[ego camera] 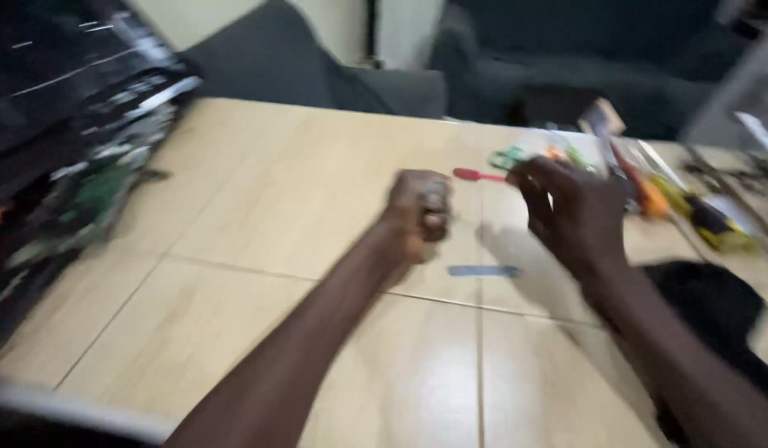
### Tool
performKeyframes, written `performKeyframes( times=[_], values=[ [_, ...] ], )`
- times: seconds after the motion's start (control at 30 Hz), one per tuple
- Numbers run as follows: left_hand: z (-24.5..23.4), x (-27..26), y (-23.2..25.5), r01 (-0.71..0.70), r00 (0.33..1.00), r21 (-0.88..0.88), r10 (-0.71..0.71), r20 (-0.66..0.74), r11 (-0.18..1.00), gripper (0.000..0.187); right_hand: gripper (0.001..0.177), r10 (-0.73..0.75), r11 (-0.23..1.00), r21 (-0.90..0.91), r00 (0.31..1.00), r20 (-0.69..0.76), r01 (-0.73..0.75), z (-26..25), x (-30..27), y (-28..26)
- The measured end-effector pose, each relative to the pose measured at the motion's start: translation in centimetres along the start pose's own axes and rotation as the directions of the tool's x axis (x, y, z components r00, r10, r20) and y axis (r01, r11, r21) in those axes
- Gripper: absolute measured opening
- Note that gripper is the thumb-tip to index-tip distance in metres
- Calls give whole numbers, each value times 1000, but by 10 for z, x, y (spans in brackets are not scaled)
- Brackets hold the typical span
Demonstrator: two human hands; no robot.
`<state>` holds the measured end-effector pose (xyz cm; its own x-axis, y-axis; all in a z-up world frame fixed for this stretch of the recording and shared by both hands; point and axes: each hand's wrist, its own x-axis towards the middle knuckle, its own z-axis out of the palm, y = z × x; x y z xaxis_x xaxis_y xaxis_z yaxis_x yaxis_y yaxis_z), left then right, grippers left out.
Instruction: Cleaning a small electronic component using a toothbrush on a workbench with various tools present.
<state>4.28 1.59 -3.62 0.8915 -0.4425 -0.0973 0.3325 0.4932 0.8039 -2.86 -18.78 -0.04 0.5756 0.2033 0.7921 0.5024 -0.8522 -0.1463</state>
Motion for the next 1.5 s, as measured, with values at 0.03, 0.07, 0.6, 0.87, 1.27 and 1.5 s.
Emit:
performKeyframes(
  times=[0.03, 0.07, 0.6, 0.87, 1.27, 1.5],
  values=[
    [6, 3, 2, 25, 999, 5, -26, 41, 1000, 28, 8, 26, 999, -40, 1000, -9, -26, -11, -3, 7],
    [11, 7, 5, 80, 996, 9, -81, 36, 997, 29, 4, 89, 994, 61, 995, -46, -87, -22, -4, 14],
    [5, 18, 3, 295, 936, 51, -300, 184, 954, 25, 46, -211, 976, -79, 975, -76, 205, -29, 9, 116],
    [22, 9, 8, 275, 958, 120, -283, 49, 954, 33, 17, -211, 973, 112, 975, 70, 203, -22, 22, 18],
    [41, -5, 6, 81, 966, 110, -106, 235, 991, 28, 15, -12, 974, -225, 1000, 25, 17, -44, 4, 67],
    [27, -15, 11, -334, 935, 355, 355, 5, 873, 54, 18, 410, 865, 218, 888, 209, -451, -18, 5, -11]
  ],
)
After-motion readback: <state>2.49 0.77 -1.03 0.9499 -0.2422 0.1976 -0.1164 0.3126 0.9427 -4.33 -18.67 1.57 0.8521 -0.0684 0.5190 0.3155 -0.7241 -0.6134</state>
